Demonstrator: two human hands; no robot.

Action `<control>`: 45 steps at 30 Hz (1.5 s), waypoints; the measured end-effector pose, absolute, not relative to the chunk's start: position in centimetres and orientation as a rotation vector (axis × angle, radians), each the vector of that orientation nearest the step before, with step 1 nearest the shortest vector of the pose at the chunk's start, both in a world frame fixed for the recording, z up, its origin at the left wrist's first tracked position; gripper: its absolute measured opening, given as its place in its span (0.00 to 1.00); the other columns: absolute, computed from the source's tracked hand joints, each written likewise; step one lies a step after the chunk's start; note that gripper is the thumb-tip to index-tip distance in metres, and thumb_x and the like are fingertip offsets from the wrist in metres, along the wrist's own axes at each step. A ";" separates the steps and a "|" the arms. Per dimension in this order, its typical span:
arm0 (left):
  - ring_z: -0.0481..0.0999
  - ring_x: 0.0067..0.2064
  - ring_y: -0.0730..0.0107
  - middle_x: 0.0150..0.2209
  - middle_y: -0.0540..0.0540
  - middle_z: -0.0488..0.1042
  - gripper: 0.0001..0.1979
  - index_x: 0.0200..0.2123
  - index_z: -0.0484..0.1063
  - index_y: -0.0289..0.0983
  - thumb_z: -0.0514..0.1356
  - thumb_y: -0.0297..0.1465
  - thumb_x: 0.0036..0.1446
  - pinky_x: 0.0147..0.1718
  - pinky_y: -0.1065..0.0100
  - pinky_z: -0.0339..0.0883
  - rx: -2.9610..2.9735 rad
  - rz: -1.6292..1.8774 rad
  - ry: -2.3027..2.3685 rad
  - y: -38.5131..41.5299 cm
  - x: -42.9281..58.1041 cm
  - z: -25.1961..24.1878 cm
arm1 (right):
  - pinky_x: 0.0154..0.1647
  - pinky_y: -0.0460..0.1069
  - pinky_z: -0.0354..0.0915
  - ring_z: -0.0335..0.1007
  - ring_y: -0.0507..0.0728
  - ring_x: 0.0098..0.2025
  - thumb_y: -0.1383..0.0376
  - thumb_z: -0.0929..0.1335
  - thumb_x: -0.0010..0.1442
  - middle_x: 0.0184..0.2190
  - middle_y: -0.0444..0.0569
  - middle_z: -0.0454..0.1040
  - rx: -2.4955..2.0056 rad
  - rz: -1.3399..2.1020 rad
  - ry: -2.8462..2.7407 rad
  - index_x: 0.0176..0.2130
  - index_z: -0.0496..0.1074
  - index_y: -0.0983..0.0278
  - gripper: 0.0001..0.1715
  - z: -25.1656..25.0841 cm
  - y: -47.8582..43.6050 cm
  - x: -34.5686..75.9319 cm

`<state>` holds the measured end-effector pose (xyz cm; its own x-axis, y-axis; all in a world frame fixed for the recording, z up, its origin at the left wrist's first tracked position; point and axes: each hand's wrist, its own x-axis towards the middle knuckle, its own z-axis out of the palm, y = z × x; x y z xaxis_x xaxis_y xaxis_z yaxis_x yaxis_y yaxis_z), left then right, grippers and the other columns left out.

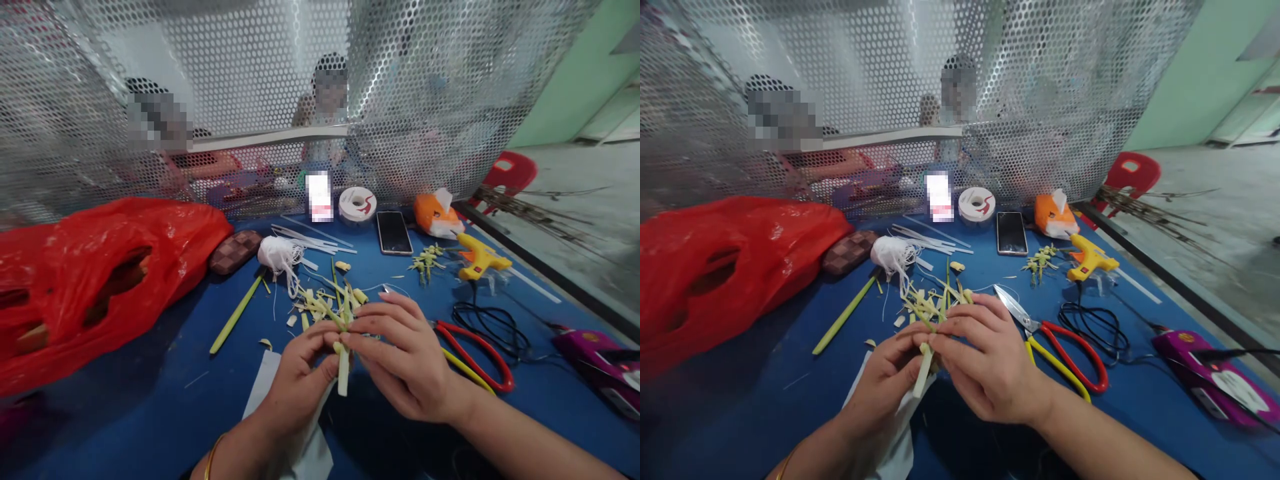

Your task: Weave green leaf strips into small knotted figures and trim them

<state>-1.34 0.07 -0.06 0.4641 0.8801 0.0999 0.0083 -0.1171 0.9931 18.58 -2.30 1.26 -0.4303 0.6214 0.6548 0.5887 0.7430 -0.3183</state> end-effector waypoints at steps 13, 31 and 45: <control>0.72 0.40 0.61 0.34 0.43 0.73 0.12 0.29 0.78 0.38 0.62 0.39 0.59 0.42 0.62 0.64 1.555 0.882 0.734 -0.4 -1.4 0.5 | 0.61 0.65 0.53 0.61 0.66 0.61 0.50 0.53 0.70 0.55 0.53 0.72 -1.038 0.281 -1.980 0.51 0.74 0.58 0.28 0.7 -1.5 19.0; 0.73 0.40 0.63 0.34 0.43 0.74 0.07 0.32 0.74 0.37 0.59 0.31 0.62 0.43 0.64 0.64 1.839 0.790 0.652 -0.3 -1.3 0.6 | 0.59 0.64 0.59 0.64 0.65 0.60 0.66 0.69 0.61 0.48 0.51 0.76 -1.100 0.430 -1.980 0.38 0.75 0.59 0.05 0.9 -0.8 19.2; 0.73 0.48 0.60 0.39 0.42 0.76 0.07 0.36 0.73 0.40 0.57 0.24 0.61 0.48 0.63 0.64 2.024 0.934 0.790 -0.5 -1.7 -0.2 | 0.63 0.63 0.52 0.72 0.61 0.50 0.73 0.65 0.59 0.39 0.45 0.79 -1.089 0.184 -1.825 0.45 0.74 0.54 0.19 1.6 -1.3 20.0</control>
<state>-1.72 -0.54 -0.21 0.5417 0.7668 0.3444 0.2131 -0.5217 0.8261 19.96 -1.30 1.61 -0.1335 0.7425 0.6564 0.5963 0.5892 -0.5453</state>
